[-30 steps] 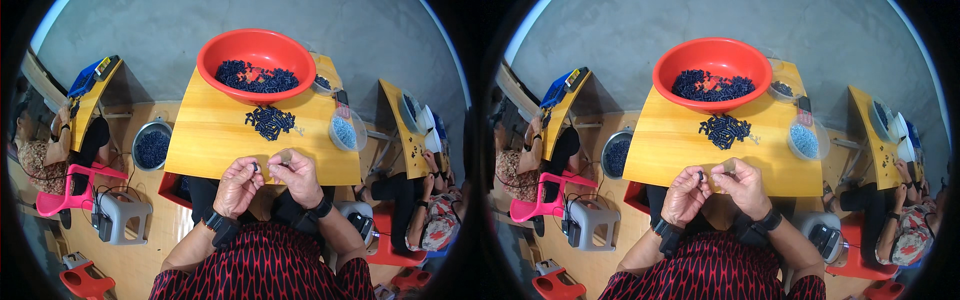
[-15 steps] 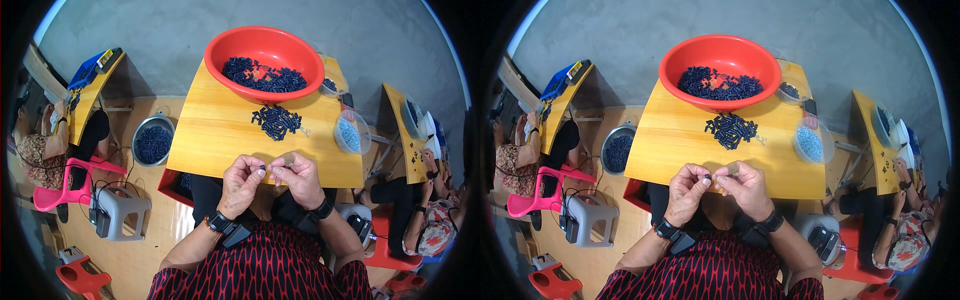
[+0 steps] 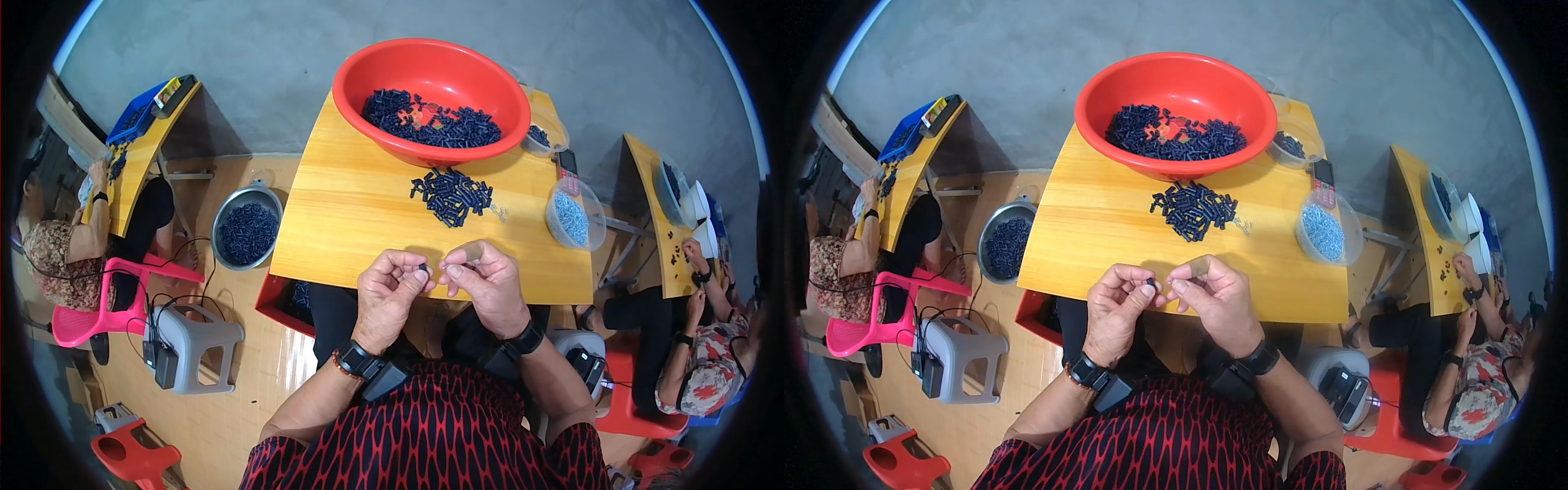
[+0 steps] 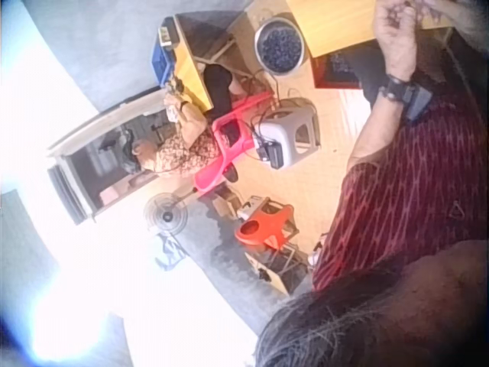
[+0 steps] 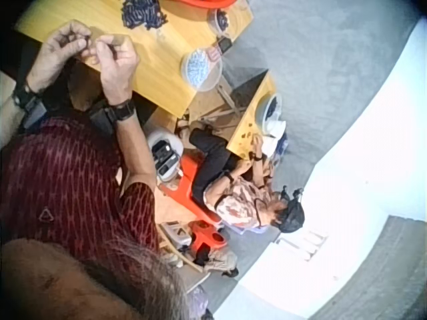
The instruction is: Manually assembling small black plastic components by hand at a workstation.
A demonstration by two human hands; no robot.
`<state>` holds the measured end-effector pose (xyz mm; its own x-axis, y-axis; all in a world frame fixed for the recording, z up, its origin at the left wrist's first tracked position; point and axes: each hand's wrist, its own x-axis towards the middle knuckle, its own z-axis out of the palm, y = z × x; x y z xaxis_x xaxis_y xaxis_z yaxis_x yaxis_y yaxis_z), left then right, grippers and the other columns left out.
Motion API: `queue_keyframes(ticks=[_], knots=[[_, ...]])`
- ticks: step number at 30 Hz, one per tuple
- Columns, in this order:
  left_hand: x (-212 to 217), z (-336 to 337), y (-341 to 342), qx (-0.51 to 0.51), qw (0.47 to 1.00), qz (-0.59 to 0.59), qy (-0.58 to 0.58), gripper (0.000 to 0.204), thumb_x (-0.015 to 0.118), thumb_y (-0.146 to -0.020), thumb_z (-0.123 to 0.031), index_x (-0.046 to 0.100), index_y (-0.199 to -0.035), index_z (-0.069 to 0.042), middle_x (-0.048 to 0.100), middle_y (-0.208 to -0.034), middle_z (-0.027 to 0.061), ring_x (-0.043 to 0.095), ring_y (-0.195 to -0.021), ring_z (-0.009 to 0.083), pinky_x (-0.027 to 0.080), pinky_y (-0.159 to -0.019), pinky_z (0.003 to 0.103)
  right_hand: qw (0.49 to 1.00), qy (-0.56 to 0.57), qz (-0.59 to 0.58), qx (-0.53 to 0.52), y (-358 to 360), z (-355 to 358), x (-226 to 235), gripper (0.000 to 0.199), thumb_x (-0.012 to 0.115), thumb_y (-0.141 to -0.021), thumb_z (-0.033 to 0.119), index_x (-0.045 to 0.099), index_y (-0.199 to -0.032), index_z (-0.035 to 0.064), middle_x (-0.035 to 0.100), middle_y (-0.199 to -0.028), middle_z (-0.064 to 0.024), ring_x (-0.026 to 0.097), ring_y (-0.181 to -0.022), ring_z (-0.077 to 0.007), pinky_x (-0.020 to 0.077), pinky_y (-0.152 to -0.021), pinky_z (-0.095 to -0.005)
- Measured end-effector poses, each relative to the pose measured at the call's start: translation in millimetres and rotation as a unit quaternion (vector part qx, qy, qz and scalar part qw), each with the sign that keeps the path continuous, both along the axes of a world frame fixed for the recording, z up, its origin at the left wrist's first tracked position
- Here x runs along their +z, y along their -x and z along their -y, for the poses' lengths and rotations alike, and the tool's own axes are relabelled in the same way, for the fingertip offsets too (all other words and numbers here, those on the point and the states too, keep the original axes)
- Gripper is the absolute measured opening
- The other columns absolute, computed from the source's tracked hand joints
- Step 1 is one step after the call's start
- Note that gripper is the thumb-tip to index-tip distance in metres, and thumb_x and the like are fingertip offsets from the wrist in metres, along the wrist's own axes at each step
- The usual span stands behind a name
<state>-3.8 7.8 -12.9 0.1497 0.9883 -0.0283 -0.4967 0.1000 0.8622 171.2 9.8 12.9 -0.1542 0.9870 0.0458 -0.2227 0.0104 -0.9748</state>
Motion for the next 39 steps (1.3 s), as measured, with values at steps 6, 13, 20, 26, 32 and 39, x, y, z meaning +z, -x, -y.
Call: queue_keyframes(ticks=[6, 13, 20, 26, 32, 39], knots=[[-11, -5, 3, 0.02, 0.99, 0.128, 0.049, 0.01, 0.065, -0.093, 0.0, 0.06, -0.101, -0.003, 0.066, -0.089, 0.0072, 0.065, -0.073, 0.0154, 0.056, -0.07, 0.029, 0.999, 0.016, -0.043, 0.013, -3, 1, -5, 0.009, 0.062, -0.095, -0.002, 0.063, -0.103, 0.0004, 0.068, -0.098, -0.0098, 0.067, -0.081, -0.0132, 0.0552, -0.067, -0.0259], [-6, -1, 7, -0.03, 0.978, 0.194, 0.075, 0.009, 0.064, -0.092, 0.001, 0.059, -0.099, -0.003, 0.066, -0.089, 0.0083, 0.065, -0.071, 0.0164, 0.055, -0.068, 0.03, 0.999, 0.006, -0.033, 0.006, -3, 1, 2, 0.011, 0.058, -0.096, -0.002, 0.061, -0.106, 0.0004, 0.07, -0.103, -0.0148, 0.07, -0.085, -0.0181, 0.0569, -0.069, -0.0282], [-2, 1, 8, -0.056, 0.971, 0.216, 0.081, 0.008, 0.063, -0.091, 0.003, 0.059, -0.097, -0.002, 0.068, -0.087, 0.0122, 0.067, -0.071, 0.0176, 0.057, -0.069, 0.032, 0.995, 0.043, -0.094, 0.003, 3, 5, 11, 0.012, 0.057, -0.096, -0.002, 0.061, -0.107, 0.0009, 0.069, -0.102, -0.0138, 0.069, -0.083, -0.0179, 0.0568, -0.07, -0.0296], [-1, 1, 6, -0.081, 0.969, 0.224, 0.071, 0.009, 0.063, -0.091, 0.005, 0.061, -0.097, -0.001, 0.07, -0.091, 0.0151, 0.07, -0.074, 0.019, 0.059, -0.069, 0.03, 0.988, 0.041, -0.148, 0.009, 0, 5, 2, 0.013, 0.06, -0.094, -0.003, 0.064, -0.105, 0.0014, 0.065, -0.093, -0.0063, 0.062, -0.077, -0.0127, 0.0521, -0.066, -0.0262], [0, 3, 4, -0.072, 0.97, 0.221, 0.073, 0.01, 0.064, -0.091, 0.006, 0.061, -0.096, -0.003, 0.07, -0.091, 0.0147, 0.07, -0.075, 0.0192, 0.059, -0.07, 0.03, 0.999, -0.003, -0.039, 0.008, 9, 5, 3, 0.011, 0.063, -0.093, -0.002, 0.065, -0.104, 0.0005, 0.066, -0.094, -0.0054, 0.064, -0.081, -0.0105, 0.0515, -0.067, -0.0238], [-5, 5, -2, -0.02, 0.985, 0.167, 0.028, 0.012, 0.064, -0.09, 0.007, 0.06, -0.092, -0.004, 0.069, -0.092, 0.0134, 0.069, -0.076, 0.018, 0.058, -0.069, 0.031, 0.993, -0.061, 0.099, -0.016, 9, 5, 11, 0.008, 0.065, -0.092, -0.004, 0.067, -0.1, -0.0035, 0.065, -0.094, -0.0066, 0.065, -0.079, -0.0112, 0.0549, -0.069, -0.0248]])
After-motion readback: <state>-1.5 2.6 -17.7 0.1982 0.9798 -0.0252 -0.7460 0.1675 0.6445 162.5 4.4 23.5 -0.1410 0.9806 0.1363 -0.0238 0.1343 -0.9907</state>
